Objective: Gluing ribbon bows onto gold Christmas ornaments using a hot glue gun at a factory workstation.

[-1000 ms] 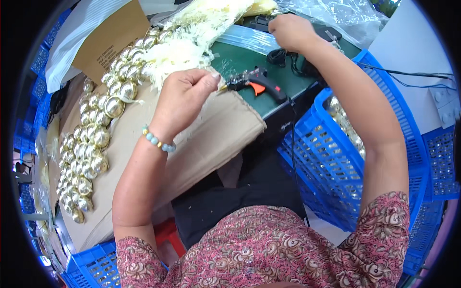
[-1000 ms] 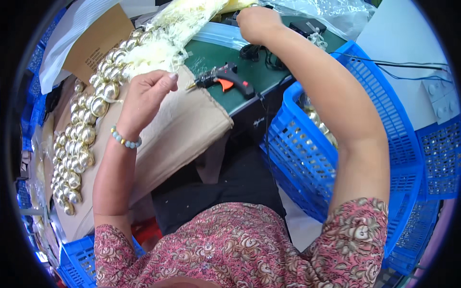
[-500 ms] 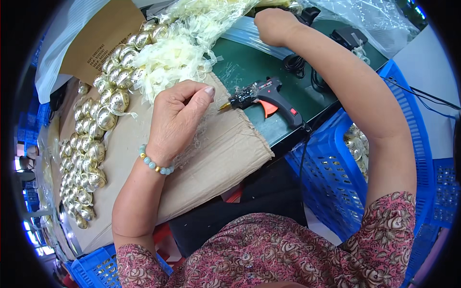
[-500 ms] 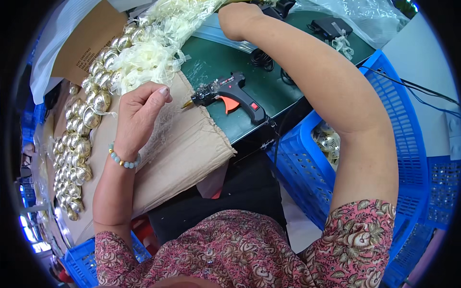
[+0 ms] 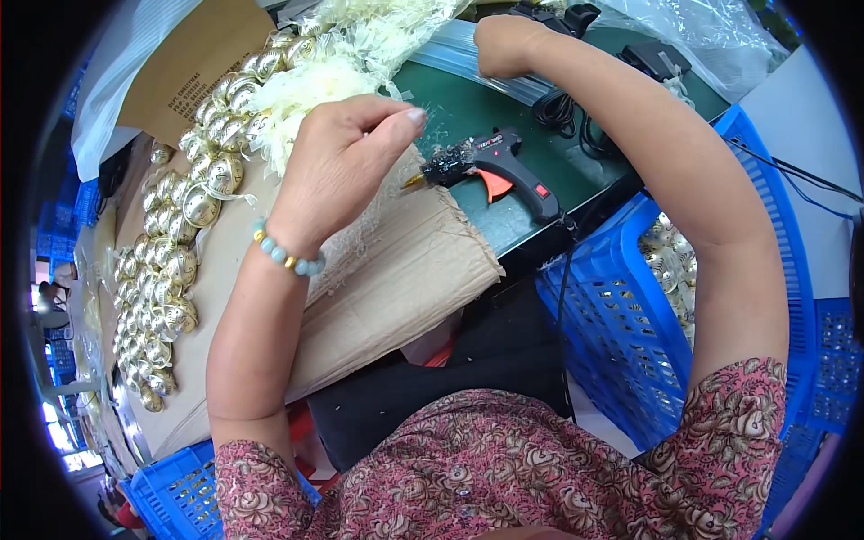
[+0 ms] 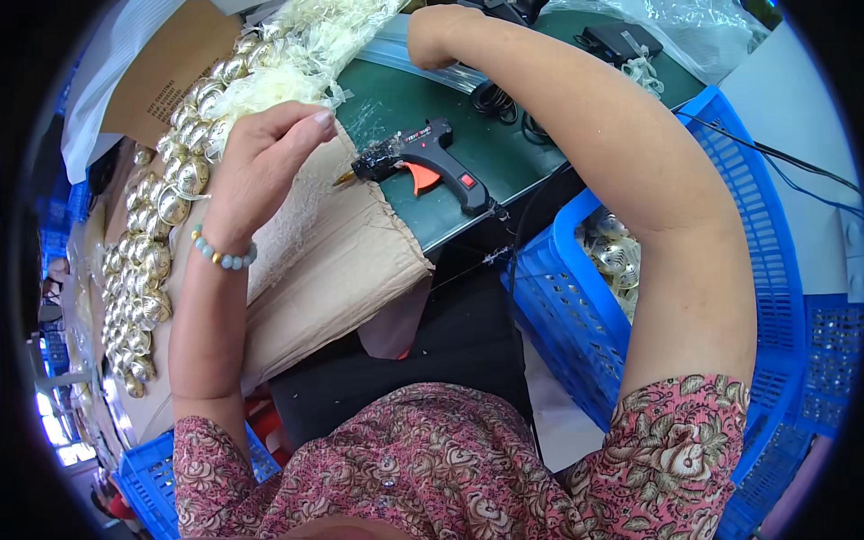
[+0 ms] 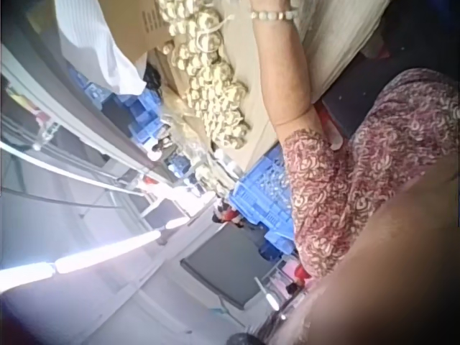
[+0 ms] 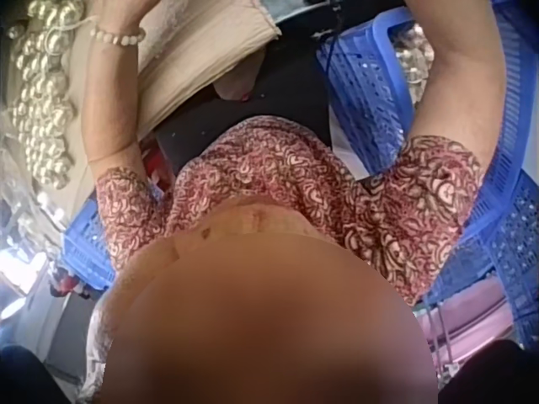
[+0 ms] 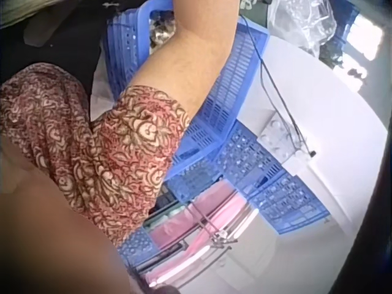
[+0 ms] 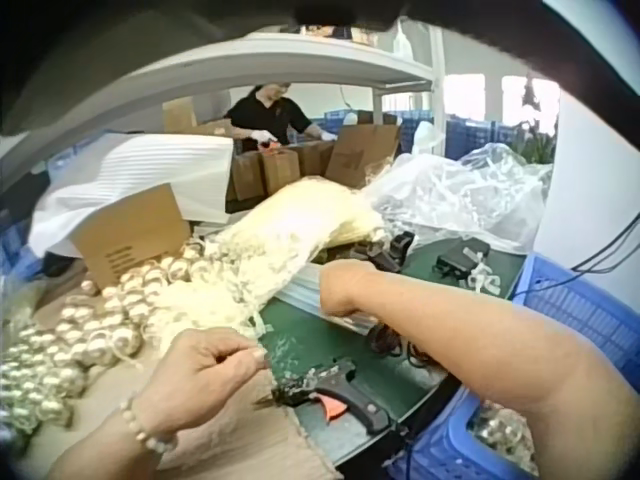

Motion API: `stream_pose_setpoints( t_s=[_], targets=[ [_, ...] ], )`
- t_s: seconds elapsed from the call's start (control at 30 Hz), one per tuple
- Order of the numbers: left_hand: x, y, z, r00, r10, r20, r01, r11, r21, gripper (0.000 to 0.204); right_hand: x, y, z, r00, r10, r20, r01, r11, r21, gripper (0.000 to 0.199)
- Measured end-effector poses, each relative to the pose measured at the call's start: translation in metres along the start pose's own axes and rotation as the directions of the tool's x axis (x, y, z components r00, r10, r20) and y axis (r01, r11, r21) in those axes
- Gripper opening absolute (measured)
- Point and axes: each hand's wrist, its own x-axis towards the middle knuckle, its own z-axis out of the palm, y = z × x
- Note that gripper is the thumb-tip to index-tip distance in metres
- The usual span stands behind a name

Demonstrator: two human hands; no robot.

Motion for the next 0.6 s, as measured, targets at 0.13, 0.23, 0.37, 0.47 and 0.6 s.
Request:
stream_pose_setpoints(
  t_s=[0.13,0.23,0.37,0.47,0.6],
  targets=[
    [0.013,0.0,0.011,0.999,-0.008,0.032,0.009,0.999,-0.052,0.032,-0.004,0.002,-0.001,0.997,-0.019,-0.07,0.023,0.998,0.053,0.028],
    [0.022,0.0,0.019,0.995,-0.021,0.096,0.02,1.0,0.004,0.033,0.004,0.025,0.003,0.989,-0.1,-0.106,0.107,0.992,0.065,0.029],
    [0.029,-0.005,0.02,0.992,0.012,0.125,-0.023,0.996,0.085,0.033,-0.028,0.016,-0.039,0.995,-0.06,-0.075,0.05,0.99,-0.133,0.024],
    [0.042,0.001,0.025,0.993,0.046,0.108,-0.064,0.982,0.175,0.032,-0.055,0.022,-0.045,0.989,0.011,-0.145,-0.037,0.984,-0.176,0.024],
    [0.073,0.017,0.042,0.973,0.221,-0.069,-0.17,0.887,0.43,0.029,-0.079,0.031,-0.046,0.921,0.028,-0.388,0.024,0.992,0.127,0.03]
  ],
)
